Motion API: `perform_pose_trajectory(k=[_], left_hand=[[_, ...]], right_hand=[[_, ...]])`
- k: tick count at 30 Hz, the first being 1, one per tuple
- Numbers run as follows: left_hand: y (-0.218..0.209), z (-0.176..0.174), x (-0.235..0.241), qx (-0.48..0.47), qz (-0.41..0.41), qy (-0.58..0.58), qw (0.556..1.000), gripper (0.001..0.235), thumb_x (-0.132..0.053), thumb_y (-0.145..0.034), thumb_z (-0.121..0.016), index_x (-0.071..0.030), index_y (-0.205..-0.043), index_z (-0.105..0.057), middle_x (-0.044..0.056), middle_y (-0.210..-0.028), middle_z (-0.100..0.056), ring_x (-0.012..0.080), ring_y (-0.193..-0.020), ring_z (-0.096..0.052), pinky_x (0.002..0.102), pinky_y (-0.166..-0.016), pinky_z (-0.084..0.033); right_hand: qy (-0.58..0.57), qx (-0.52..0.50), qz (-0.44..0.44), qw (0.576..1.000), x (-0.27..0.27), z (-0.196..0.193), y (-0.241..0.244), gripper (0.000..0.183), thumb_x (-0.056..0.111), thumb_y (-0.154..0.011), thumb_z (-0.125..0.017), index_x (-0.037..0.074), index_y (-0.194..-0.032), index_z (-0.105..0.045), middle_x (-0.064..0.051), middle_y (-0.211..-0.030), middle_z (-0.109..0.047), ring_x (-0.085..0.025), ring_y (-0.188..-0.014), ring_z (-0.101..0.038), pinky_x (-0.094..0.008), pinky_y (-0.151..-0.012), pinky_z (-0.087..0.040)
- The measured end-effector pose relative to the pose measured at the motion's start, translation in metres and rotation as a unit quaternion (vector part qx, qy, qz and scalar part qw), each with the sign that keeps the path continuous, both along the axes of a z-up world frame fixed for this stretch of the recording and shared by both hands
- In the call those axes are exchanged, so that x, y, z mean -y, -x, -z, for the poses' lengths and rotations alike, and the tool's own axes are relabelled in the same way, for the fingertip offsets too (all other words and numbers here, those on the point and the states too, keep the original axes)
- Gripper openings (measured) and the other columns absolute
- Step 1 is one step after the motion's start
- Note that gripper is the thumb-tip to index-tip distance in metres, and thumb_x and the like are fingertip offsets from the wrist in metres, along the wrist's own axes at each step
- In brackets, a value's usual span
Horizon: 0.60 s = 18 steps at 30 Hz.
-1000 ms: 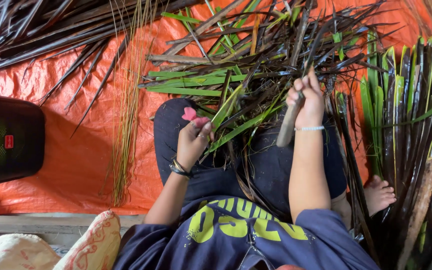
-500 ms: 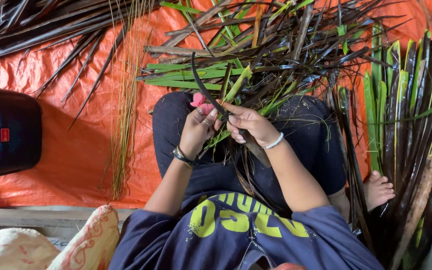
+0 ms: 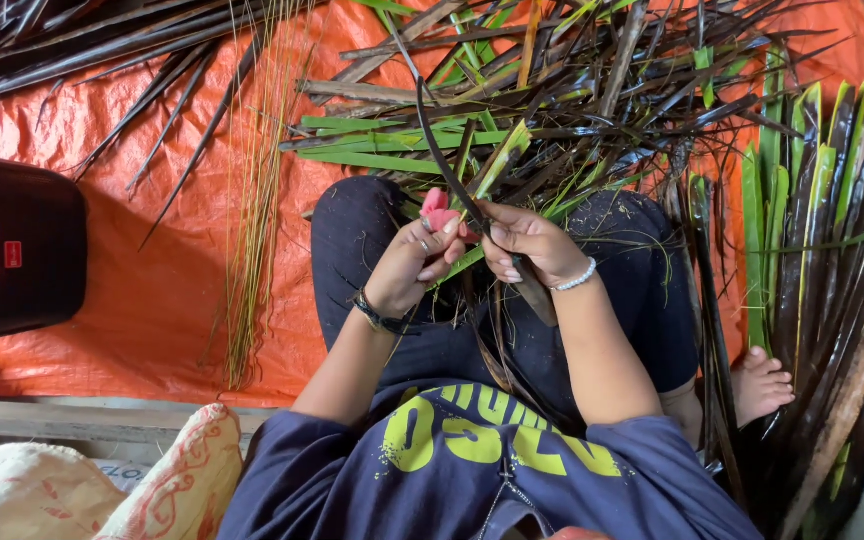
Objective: The person sits on an orange tarp and uses a curved knife to strip the green leaflets from palm fronds. They hold the frond with one hand and pull the blade along the stem to separate the leaflets, which fall onto the lap and tarp.
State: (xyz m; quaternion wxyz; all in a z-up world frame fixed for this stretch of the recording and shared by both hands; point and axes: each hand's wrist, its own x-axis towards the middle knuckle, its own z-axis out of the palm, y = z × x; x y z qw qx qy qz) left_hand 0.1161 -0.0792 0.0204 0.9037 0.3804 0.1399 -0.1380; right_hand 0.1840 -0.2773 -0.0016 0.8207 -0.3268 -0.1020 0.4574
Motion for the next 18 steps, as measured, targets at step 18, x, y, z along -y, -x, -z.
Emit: perform_pose_trajectory(k=[18], left_hand=[[0.006,0.009,0.005,0.01,0.111,0.181,0.977,0.006,-0.011,-0.102,-0.06,-0.007,-0.097,-0.06,0.0,-0.072,-0.043,-0.0035,-0.043,-0.03,0.012,-0.04,-0.025]], right_hand=[[-0.064,0.007,0.017,0.998,0.015,0.008,0.007,0.045,-0.004,-0.1,-0.049,0.006,-0.143,-0.058,-0.016,-0.052,-0.047,-0.022,-0.046,-0.052,-0.028,-0.039,-0.049]])
